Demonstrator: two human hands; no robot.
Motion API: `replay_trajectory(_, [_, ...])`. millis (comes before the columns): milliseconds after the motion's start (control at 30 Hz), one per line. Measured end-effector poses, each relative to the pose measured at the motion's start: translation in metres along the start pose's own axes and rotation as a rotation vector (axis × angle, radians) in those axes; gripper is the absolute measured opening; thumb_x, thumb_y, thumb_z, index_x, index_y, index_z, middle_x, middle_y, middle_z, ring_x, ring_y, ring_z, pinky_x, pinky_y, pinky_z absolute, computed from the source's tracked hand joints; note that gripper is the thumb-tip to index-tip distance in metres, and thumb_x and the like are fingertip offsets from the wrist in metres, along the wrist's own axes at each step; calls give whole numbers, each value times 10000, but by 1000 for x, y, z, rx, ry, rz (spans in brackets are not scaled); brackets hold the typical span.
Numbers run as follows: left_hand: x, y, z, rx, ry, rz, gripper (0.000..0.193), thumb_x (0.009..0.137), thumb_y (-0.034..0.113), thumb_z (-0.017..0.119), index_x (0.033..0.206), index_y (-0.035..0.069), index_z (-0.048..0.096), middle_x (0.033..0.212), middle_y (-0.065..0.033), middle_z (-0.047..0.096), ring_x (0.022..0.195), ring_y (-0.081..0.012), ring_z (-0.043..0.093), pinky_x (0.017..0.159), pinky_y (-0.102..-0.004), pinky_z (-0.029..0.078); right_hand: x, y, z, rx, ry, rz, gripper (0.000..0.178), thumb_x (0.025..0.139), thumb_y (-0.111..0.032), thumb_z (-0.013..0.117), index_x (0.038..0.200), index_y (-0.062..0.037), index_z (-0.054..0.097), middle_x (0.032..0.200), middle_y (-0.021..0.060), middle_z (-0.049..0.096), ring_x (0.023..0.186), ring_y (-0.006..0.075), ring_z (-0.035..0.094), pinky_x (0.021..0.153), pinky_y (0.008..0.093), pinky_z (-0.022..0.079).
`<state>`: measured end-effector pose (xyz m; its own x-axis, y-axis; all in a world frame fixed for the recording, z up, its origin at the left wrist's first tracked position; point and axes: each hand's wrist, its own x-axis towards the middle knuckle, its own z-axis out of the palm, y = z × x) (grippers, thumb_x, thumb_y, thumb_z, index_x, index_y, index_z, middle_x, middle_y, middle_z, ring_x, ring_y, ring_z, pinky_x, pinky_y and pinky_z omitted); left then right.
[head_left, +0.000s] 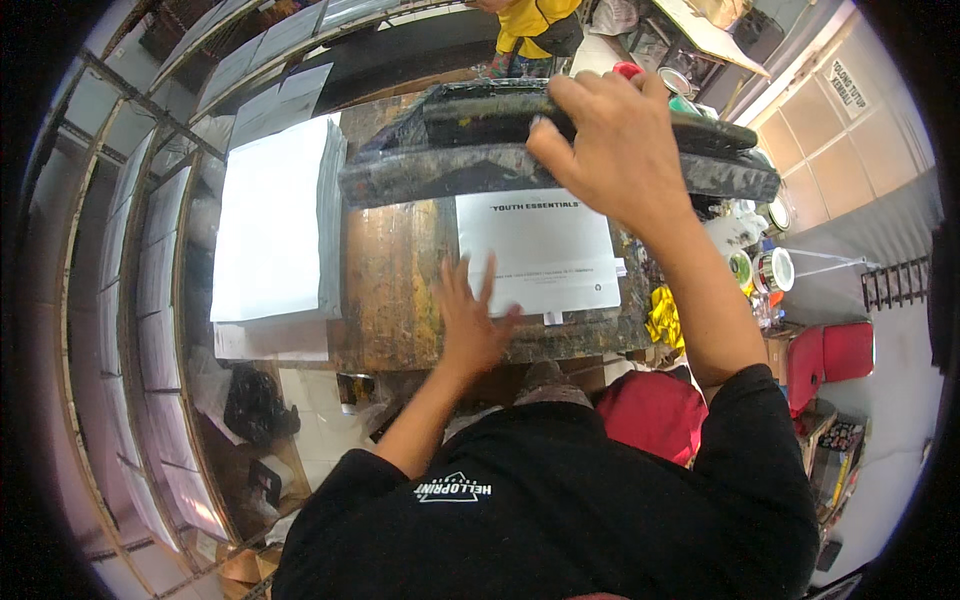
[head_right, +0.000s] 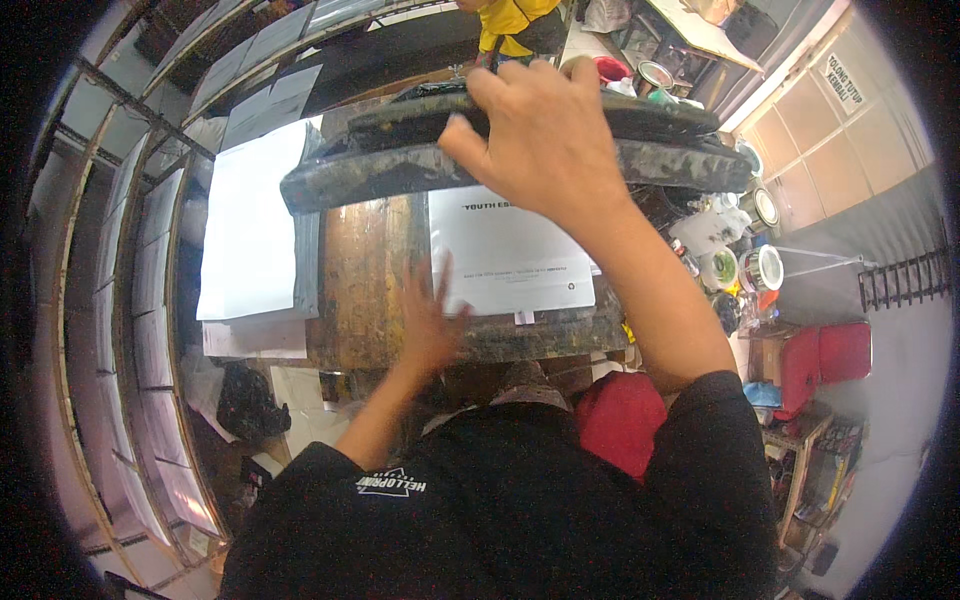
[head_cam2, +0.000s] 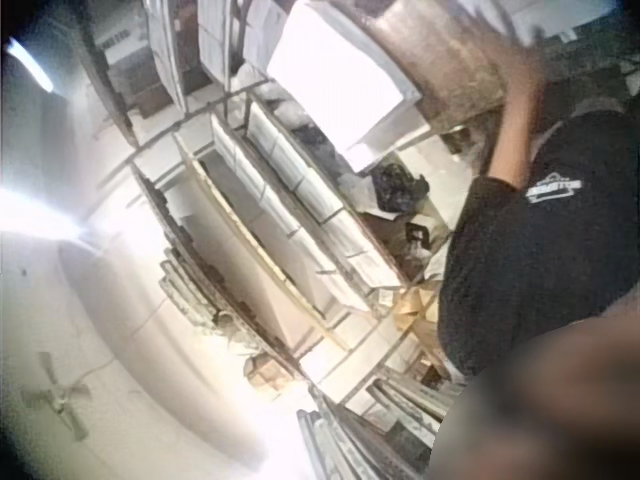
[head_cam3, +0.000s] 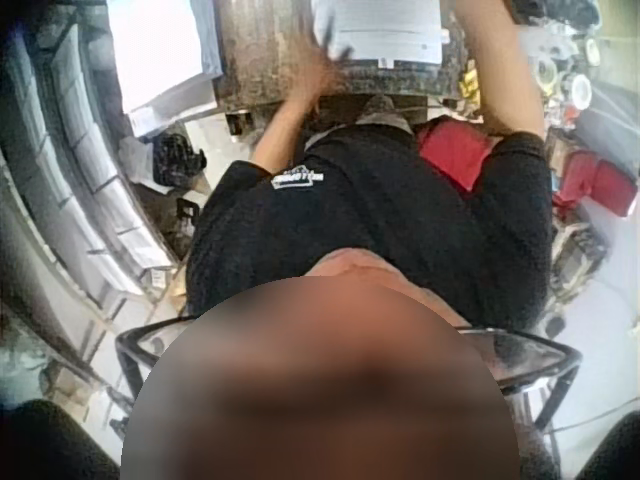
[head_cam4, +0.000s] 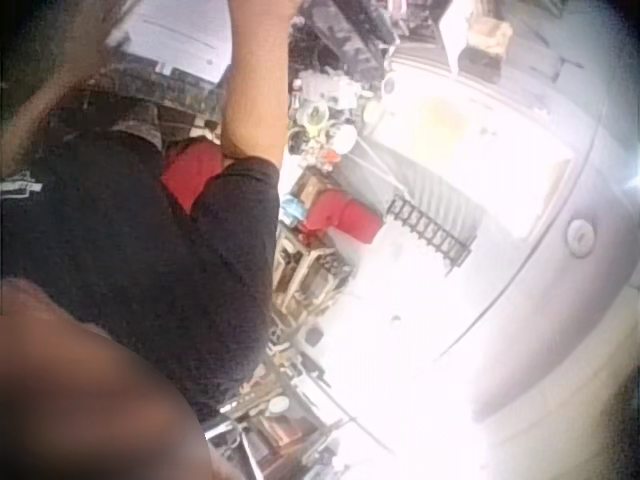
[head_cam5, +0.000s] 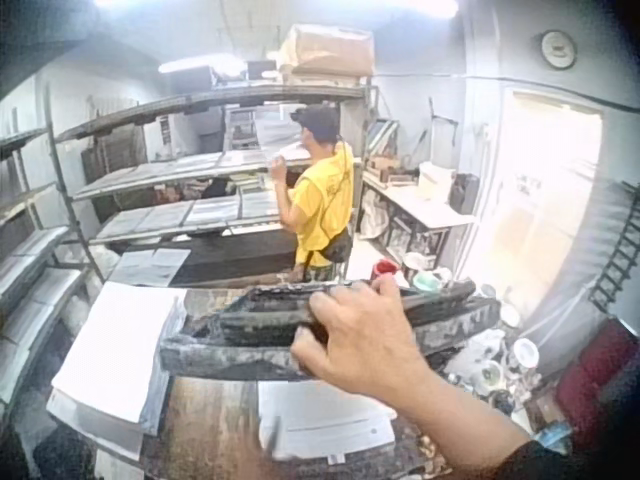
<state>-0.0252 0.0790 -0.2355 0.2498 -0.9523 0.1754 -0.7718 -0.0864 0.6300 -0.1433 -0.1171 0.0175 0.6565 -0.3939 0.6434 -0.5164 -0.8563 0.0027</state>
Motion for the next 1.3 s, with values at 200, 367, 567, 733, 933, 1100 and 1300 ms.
replay_trajectory(200, [-60, -27, 93, 382, -210, -167, 1181, 840, 888, 402, 1596, -7, 245, 1636, -360, 128, 1562, -448, -25, 1118, -751, -150, 49, 24, -7, -44, 30, -34, 351, 897, -339, 599, 965, -4, 683, 886, 179, 677, 880, 367, 650, 829, 459, 421])
replay_trajectory(367, [-25, -8, 82, 360, -367, -260, 1209, 843, 901, 355, 1544, -83, 323, 1616, -283, 305, 1574, -386, 81, 1104, -757, -175, 99, 29, -28, 85, -36, 26, 388, 908, -347, 554, 819, 23, 625, 677, 198, 621, 632, 377, 601, 706, 463, 431])
replay_trajectory(567, [88, 42, -8, 74, 253, 50, 437, 784, 163, 868, 1152, 3, 694, 1123, -202, 728, 892, -319, 703, 760, -385, 547, 133, 56, -33, 158, -98, 29, 406, 921, -357, 539, 836, 25, 644, 684, 196, 634, 626, 372, 615, 727, 483, 430])
replay_trajectory(733, [44, -26, -47, -87, 487, -158, 252, 840, 40, 763, 1091, 28, 746, 970, -131, 751, 778, -170, 687, 650, -302, 536, 126, 67, -28, 141, -126, -59, 415, 930, -369, 535, 887, 23, 663, 726, 196, 654, 662, 368, 633, 767, 498, 429])
replay_trajectory(933, [33, -173, -247, -202, 305, -474, 734, 728, -98, 523, 1456, -13, 500, 1346, -138, 608, 784, -136, 649, 659, -240, 520, 112, 61, -31, 117, -112, -29, 433, 940, -383, 531, 948, 21, 686, 777, 196, 678, 705, 363, 654, 814, 517, 428])
replay_trajectory(1100, [34, -348, -380, 44, 209, -355, 743, 709, -70, 507, 1447, 15, 513, 1410, -187, 575, 1143, -251, 631, 907, -402, 541, 109, 36, -31, 114, -108, -16, 453, 948, -395, 527, 999, 19, 704, 819, 196, 699, 741, 358, 672, 854, 532, 427])
replay_trajectory(1300, [145, -209, -306, 431, 181, -518, 593, 855, 340, 807, 1282, -31, 630, 1260, -221, 678, 1169, -355, 647, 1023, -405, 486, 75, 32, -9, 31, -19, 62, 479, 913, -413, 579, 1126, 10, 653, 852, 223, 690, 826, 375, 658, 854, 482, 435])
